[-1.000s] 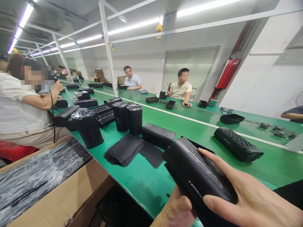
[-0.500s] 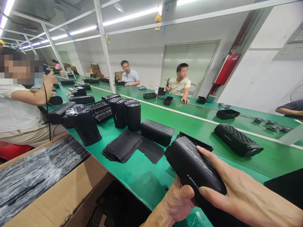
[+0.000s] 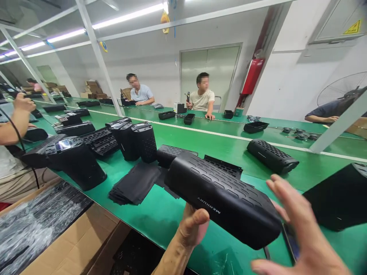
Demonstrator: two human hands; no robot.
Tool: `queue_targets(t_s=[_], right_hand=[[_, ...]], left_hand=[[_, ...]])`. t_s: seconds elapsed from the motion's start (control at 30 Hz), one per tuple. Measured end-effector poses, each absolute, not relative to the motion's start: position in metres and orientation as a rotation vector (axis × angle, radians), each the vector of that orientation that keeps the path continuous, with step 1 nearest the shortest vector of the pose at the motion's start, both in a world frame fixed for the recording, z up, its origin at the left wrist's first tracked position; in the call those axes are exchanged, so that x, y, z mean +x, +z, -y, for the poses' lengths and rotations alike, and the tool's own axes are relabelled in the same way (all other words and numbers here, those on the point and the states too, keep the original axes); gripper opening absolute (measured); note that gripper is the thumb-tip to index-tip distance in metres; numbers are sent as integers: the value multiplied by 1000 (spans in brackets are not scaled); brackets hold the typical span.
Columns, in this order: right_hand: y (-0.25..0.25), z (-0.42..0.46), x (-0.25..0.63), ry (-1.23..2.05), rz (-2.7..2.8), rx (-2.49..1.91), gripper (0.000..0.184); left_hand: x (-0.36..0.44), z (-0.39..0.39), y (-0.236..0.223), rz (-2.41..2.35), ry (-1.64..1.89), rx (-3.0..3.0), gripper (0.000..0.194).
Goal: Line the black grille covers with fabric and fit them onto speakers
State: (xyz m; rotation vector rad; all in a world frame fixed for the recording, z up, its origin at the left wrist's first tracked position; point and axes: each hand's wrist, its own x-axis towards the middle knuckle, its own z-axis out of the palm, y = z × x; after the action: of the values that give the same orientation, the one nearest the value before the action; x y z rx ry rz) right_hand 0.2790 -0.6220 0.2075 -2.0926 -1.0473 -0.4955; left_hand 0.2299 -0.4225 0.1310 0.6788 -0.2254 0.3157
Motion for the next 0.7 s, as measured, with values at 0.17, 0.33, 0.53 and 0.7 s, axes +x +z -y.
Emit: queue_targets(t_s=[0.17, 0.33, 0.53, 0.7], right_hand=[[181, 615, 278, -659, 993, -1859, 91], [201, 636, 279, -454, 904, -1888, 74], [199, 649, 279, -360, 938, -1903, 70], [211, 662, 287, -299, 955, -1944, 74]], left_hand=[[236, 417, 137, 228, 319, 778, 98], [225, 351, 166, 249, 462, 1130, 126], [210, 322, 211, 366, 423, 1494, 110], [211, 340, 194, 313, 500, 1312, 105]])
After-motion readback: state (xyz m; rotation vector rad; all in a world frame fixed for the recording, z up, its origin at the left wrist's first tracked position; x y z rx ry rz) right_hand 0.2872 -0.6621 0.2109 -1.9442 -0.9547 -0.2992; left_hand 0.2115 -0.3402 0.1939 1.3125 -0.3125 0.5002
